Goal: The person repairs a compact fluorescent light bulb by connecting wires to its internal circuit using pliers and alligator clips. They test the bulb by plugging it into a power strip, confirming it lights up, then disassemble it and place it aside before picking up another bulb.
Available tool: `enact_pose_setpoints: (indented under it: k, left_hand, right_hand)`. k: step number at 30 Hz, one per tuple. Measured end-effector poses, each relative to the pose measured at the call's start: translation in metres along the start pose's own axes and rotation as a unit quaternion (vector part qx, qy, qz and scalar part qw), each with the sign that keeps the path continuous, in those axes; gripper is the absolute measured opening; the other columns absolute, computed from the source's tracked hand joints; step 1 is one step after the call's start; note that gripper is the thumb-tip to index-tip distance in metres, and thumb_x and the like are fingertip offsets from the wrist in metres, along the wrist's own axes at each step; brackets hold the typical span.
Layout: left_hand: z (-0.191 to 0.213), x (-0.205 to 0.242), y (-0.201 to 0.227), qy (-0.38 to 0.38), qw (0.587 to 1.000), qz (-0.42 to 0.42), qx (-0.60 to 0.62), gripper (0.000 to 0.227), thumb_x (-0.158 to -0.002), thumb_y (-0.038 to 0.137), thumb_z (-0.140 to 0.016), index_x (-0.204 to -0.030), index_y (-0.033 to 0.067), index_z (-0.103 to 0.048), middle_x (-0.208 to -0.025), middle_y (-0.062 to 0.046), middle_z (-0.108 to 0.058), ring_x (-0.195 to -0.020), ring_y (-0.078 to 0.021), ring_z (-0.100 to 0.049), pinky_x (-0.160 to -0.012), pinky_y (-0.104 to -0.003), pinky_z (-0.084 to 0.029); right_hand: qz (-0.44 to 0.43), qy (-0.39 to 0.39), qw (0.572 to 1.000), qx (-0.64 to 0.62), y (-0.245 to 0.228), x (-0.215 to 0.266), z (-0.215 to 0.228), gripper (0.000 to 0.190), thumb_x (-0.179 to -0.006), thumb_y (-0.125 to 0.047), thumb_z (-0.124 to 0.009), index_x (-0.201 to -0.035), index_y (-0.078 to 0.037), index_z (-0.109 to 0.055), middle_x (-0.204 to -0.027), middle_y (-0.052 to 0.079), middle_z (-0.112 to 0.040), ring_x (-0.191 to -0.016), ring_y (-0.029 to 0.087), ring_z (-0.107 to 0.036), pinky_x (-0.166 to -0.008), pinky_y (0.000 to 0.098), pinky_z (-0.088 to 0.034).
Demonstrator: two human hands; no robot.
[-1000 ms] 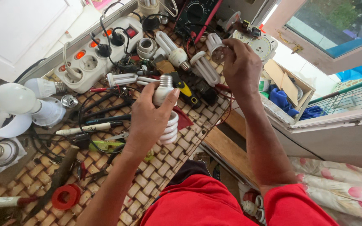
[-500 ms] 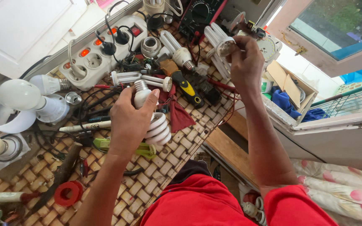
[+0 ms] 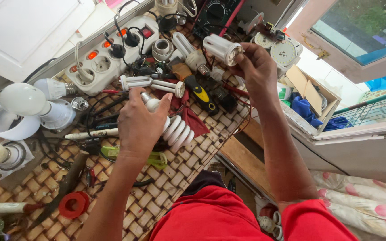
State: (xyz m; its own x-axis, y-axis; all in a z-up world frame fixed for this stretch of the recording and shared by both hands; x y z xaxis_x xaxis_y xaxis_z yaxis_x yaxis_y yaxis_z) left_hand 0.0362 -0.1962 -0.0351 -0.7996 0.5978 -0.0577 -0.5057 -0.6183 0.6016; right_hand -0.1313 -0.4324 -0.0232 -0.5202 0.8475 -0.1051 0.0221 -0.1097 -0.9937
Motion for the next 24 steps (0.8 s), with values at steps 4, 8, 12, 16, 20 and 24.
enact_pose_setpoints:
  k: [4, 8, 12, 16, 20, 24]
  left_hand:
    - [0.003, 0.002, 0.002, -0.005, 0.999, -0.005, -0.043, 0.069, -0.094, 0.065, -0.065, -0.128, 0.0059, -0.055, -0.103, -0.026, -0.071, -0.097, -0.0508, -0.066, -0.081, -0.059, -0.05]
    - [0.003, 0.006, 0.002, 0.004, 0.993, -0.002, -0.115, 0.073, -0.096, 0.074, -0.056, -0.13, 0.0096, -0.06, -0.091, -0.027, -0.071, -0.089, -0.0502, -0.073, -0.077, -0.061, -0.058]
    - [0.009, 0.01, 0.01, 0.048, 0.982, -0.048, -0.179, 0.068, -0.101, 0.069, -0.055, -0.127, 0.0071, -0.063, -0.087, -0.022, -0.069, -0.085, -0.0475, -0.075, -0.068, -0.059, -0.06]
    - [0.013, 0.013, 0.017, 0.151, 0.957, -0.12, -0.215, 0.059, -0.094, 0.062, -0.069, -0.116, 0.0068, -0.067, -0.089, -0.014, -0.065, -0.084, -0.0397, -0.073, -0.066, -0.047, -0.06]
    - [0.015, 0.013, 0.028, 0.191, 0.946, -0.186, -0.182, 0.048, -0.086, 0.049, -0.081, -0.111, 0.0088, -0.072, -0.097, -0.012, -0.065, -0.096, -0.0366, -0.068, -0.075, -0.045, -0.053]
    - [0.0, 0.008, 0.03, 0.175, 0.957, -0.22, -0.077, 0.035, -0.083, 0.038, -0.083, -0.105, 0.0132, -0.073, -0.101, -0.008, -0.066, -0.103, -0.0335, -0.067, -0.079, -0.045, -0.051]
  right_hand:
    - [0.033, -0.011, 0.998, 0.053, 0.008, -0.001, -0.002, 0.012, -0.102, -0.001, -0.059, -0.112, -0.003, -0.063, -0.103, 0.011, -0.072, -0.088, 0.018, -0.076, -0.076, 0.0266, -0.071]
    - [0.161, 0.002, 0.969, 0.188, 0.008, 0.006, -0.001, 0.017, -0.101, -0.003, -0.069, -0.118, -0.007, -0.067, -0.096, 0.012, -0.074, -0.08, 0.023, -0.076, -0.069, 0.034, -0.065]
    - [0.242, 0.017, 0.915, 0.323, 0.008, 0.005, -0.001, 0.025, -0.095, -0.002, -0.074, -0.116, -0.015, -0.073, -0.097, 0.01, -0.077, -0.088, 0.03, -0.077, -0.069, 0.0336, -0.064]
    - [0.276, 0.006, 0.903, 0.329, 0.012, 0.004, 0.003, 0.028, -0.091, 0.003, -0.073, -0.115, -0.011, -0.074, -0.098, 0.015, -0.075, -0.085, 0.036, -0.075, -0.063, 0.0395, -0.064]
    - [0.301, 0.025, 0.872, 0.384, 0.008, 0.009, 0.01, 0.026, -0.092, 0.002, -0.075, -0.115, -0.01, -0.076, -0.102, 0.014, -0.073, -0.089, 0.038, -0.074, -0.07, 0.0449, -0.063]
    - [0.316, 0.046, 0.803, 0.504, 0.014, 0.008, 0.022, 0.028, -0.086, -0.007, -0.082, -0.113, -0.015, -0.076, -0.108, 0.008, -0.071, -0.099, 0.036, -0.072, -0.082, 0.0468, -0.061]
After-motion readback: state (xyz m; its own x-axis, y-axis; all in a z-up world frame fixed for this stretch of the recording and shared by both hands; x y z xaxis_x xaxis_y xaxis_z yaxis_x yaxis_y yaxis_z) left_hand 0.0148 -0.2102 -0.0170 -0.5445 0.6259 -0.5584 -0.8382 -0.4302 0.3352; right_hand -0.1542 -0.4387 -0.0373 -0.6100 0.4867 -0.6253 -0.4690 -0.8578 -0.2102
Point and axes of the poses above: each hand's wrist, its own x-axis away from the middle knuckle, its own z-axis out of the back of the hand, y = z × x, the point moved 4 cm from there along -x, towards the middle knuckle
